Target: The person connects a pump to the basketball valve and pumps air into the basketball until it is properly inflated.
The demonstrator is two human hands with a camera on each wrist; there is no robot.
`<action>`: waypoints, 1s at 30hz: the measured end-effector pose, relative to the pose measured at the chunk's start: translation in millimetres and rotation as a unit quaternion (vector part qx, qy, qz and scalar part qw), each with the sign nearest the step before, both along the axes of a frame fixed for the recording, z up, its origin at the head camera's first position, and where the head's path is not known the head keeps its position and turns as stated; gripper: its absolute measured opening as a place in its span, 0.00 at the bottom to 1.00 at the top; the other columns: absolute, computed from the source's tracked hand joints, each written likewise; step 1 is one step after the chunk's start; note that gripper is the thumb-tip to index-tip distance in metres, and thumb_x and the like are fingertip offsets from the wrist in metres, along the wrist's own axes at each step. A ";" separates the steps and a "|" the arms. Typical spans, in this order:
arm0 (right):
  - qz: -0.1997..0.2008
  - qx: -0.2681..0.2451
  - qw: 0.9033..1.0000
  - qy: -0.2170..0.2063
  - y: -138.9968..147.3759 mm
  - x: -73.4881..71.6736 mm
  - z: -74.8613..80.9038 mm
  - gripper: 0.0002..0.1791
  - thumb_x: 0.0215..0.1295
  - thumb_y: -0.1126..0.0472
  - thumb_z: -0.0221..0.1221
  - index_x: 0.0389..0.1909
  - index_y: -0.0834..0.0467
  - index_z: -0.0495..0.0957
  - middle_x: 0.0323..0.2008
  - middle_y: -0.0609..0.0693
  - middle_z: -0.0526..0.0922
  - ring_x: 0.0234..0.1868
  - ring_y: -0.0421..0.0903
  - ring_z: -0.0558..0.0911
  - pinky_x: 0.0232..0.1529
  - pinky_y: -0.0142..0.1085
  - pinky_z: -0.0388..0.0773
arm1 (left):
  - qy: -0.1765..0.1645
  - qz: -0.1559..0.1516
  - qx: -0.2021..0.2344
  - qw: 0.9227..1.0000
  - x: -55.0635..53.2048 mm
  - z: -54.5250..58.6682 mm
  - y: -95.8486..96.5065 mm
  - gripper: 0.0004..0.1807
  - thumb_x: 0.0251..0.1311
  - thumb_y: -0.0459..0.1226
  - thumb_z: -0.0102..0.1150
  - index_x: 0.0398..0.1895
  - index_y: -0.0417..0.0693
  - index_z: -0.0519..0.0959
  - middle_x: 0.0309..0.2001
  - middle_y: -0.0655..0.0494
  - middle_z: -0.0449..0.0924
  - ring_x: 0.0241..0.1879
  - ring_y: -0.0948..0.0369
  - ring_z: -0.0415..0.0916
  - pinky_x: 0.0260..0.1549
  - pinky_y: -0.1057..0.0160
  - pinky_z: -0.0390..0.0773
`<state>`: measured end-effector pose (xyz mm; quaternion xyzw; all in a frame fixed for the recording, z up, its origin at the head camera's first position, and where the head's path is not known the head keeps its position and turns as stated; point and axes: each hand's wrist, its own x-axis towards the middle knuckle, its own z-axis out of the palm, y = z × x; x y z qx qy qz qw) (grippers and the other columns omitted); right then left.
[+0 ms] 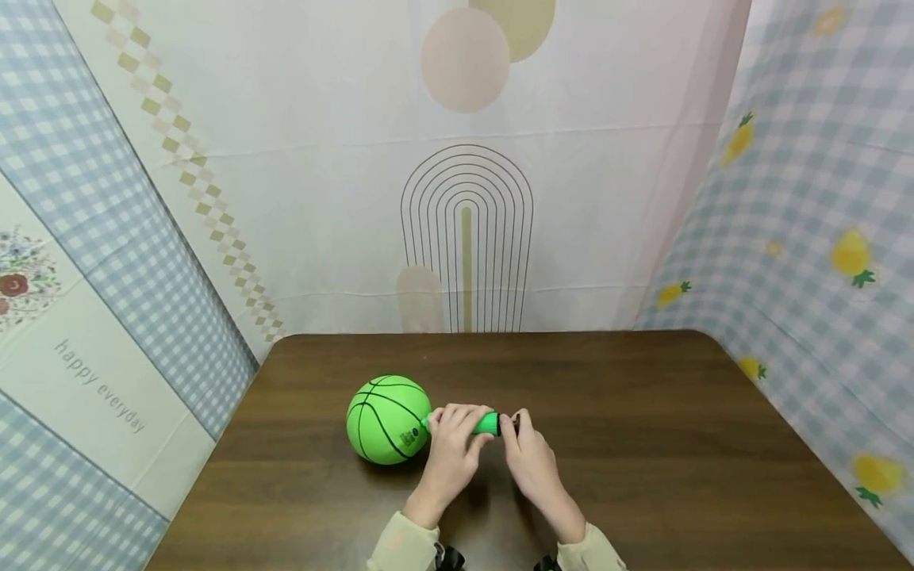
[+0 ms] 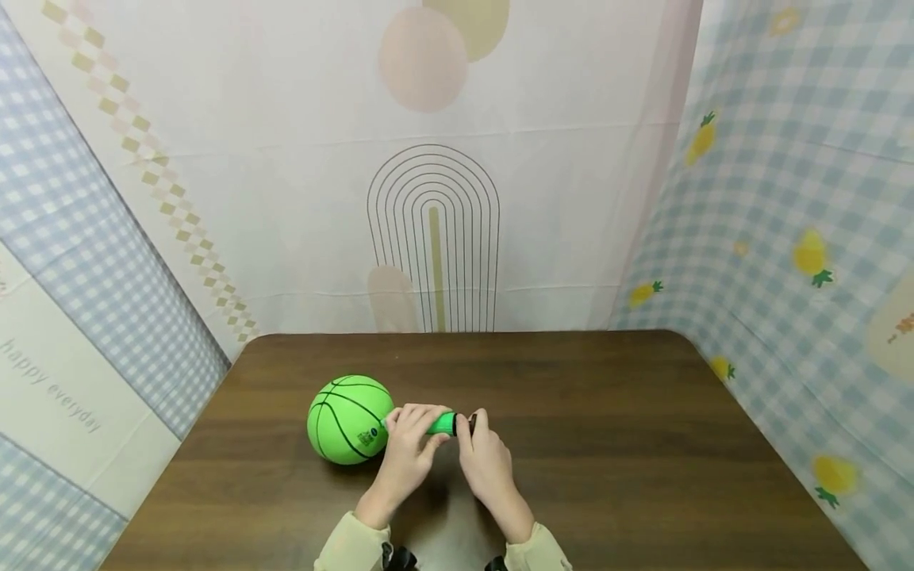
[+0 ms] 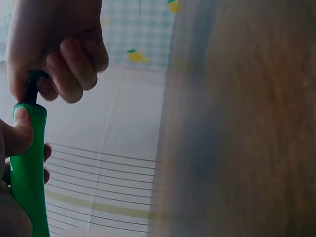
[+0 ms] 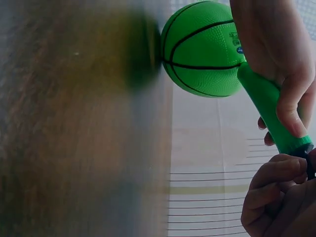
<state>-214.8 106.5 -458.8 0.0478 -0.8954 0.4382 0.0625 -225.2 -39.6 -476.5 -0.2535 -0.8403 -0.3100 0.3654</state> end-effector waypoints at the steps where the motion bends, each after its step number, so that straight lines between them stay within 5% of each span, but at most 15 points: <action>1: 0.001 0.001 1.000 0.000 -0.8 0.7 -1.0 0.19 0.77 0.49 0.41 0.36 0.60 0.66 0.16 0.46 0.65 0.16 0.41 0.65 0.19 0.34 0.61 | -0.001 0.001 0.001 1.000 1.2 -0.9 0.9 0.18 0.51 0.42 0.65 0.46 0.47 0.82 0.40 0.57 0.83 0.43 0.59 0.74 0.50 0.54 0.58; 7: 0.016 0.031 0.999 -0.004 3.8 -1.4 -5.0 0.19 0.77 0.47 0.42 0.33 0.57 0.67 0.15 0.44 0.63 0.15 0.39 0.64 0.18 0.32 0.60 | -0.020 -0.008 0.005 1.000 3.2 -3.0 -2.9 0.18 0.50 0.41 0.67 0.47 0.48 0.83 0.42 0.59 0.84 0.45 0.61 0.75 0.51 0.54 0.59; 14: 0.027 0.070 0.997 0.013 16.8 -9.3 5.8 0.21 0.72 0.40 0.47 0.27 0.51 0.71 0.13 0.42 0.63 0.14 0.37 0.62 0.17 0.31 0.57 | 0.000 -0.019 -0.009 1.000 -4.5 4.5 -19.2 0.19 0.51 0.41 0.66 0.48 0.49 0.82 0.43 0.59 0.84 0.47 0.60 0.76 0.51 0.54 0.60; 23: -0.050 0.057 0.996 0.052 51.5 -18.1 16.9 0.25 0.74 0.44 0.46 0.20 0.55 0.67 0.14 0.45 0.61 0.15 0.39 0.60 0.19 0.32 0.54 | 0.007 0.005 0.012 1.000 -11.9 13.8 -41.7 0.20 0.48 0.38 0.70 0.48 0.49 0.82 0.44 0.55 0.84 0.48 0.56 0.76 0.53 0.51 0.60; 30: 0.001 -0.025 1.000 0.019 50.3 -21.1 13.3 0.13 0.76 0.50 0.45 0.51 0.52 0.71 0.24 0.50 0.79 0.20 0.39 0.72 0.24 0.33 0.67 | -0.009 0.002 0.015 1.000 -8.5 10.5 -36.4 0.19 0.49 0.39 0.69 0.47 0.48 0.82 0.43 0.56 0.84 0.47 0.57 0.75 0.53 0.50 0.59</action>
